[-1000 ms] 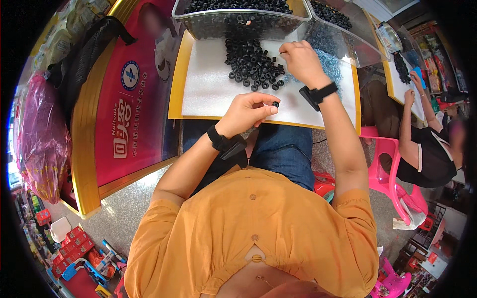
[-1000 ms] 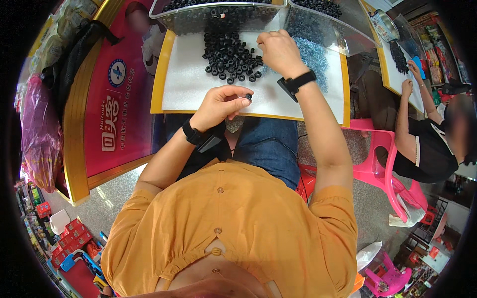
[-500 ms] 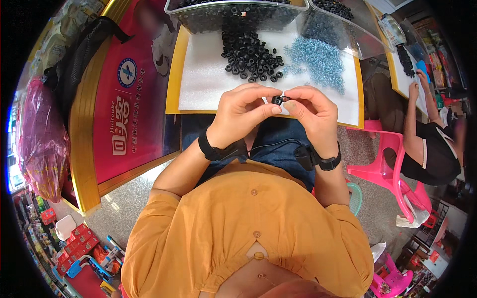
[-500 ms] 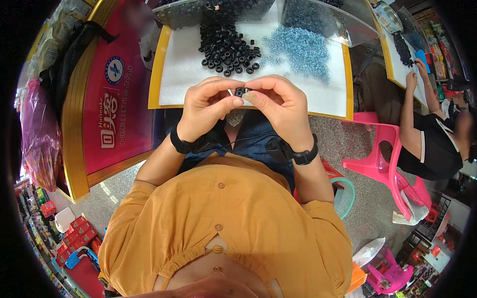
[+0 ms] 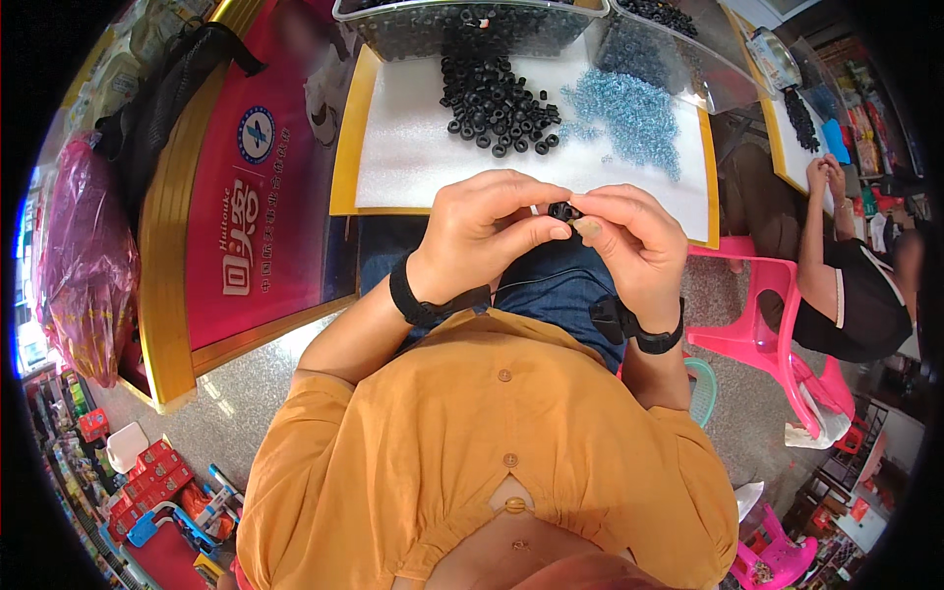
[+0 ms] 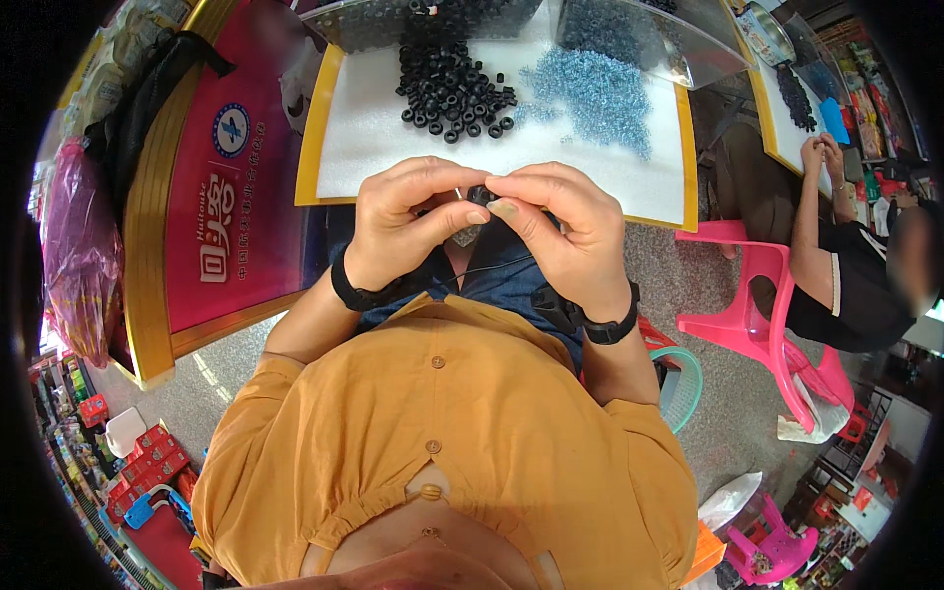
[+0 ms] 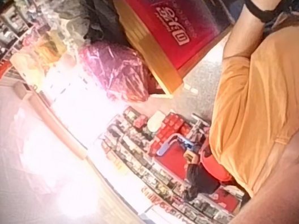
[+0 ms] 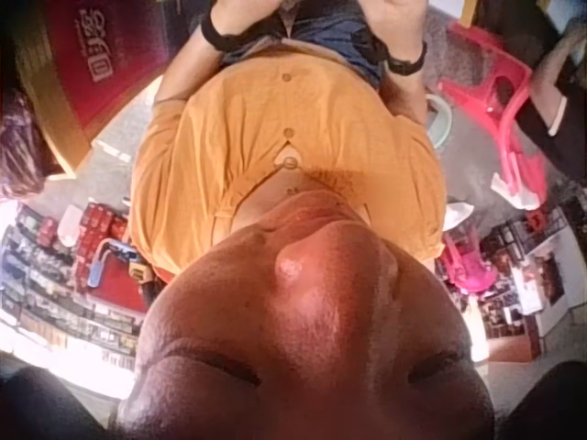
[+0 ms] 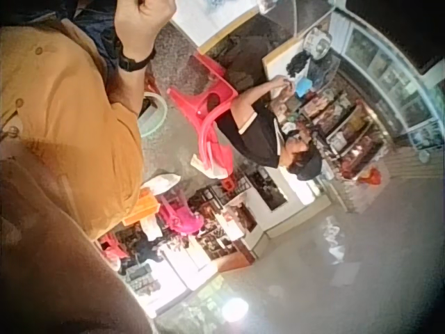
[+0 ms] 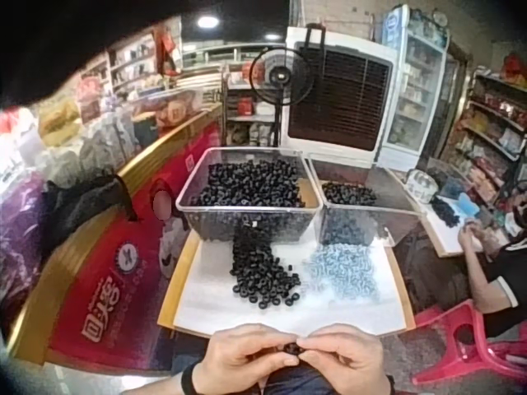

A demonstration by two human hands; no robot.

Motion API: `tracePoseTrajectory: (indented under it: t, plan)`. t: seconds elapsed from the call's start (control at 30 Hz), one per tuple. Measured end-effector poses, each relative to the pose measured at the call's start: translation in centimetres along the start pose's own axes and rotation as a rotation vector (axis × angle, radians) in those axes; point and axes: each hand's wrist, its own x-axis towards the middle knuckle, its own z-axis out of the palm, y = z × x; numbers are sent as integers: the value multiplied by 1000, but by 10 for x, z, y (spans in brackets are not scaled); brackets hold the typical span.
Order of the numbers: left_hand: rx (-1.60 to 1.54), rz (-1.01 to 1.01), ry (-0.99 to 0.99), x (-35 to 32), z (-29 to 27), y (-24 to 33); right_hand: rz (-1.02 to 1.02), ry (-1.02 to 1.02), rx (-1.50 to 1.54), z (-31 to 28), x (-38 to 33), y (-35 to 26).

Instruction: The person sorts small plastic components by hand, placing them into different bins.

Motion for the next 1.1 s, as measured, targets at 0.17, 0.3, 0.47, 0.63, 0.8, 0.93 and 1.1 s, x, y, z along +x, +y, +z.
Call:
tracePoseTrajectory:
  t: [0.17,0.3,0.47,0.63,0.8,0.93,1.1]
  plan:
    - [-80,-60,7,-3,0,3,159,18,175,5,-8,-3]
    - [-111,-75,-20,-2,-2,5,29,17,174,8,-5,-4]
    - [-135,-73,-26,-2,-2,5,86,78,233,9,-10,-1]
    - [-127,-69,-18,-2,-3,4,47,75,158,8,-10,-2]
    - [-54,10,-6,-1,-4,2,-29,75,18,8,-8,-3]
    - [-3,20,-36,1,-7,4,-68,74,-40,9,-7,-3]
    - [38,67,-48,2,-6,5,-90,88,-69,11,-9,-1]
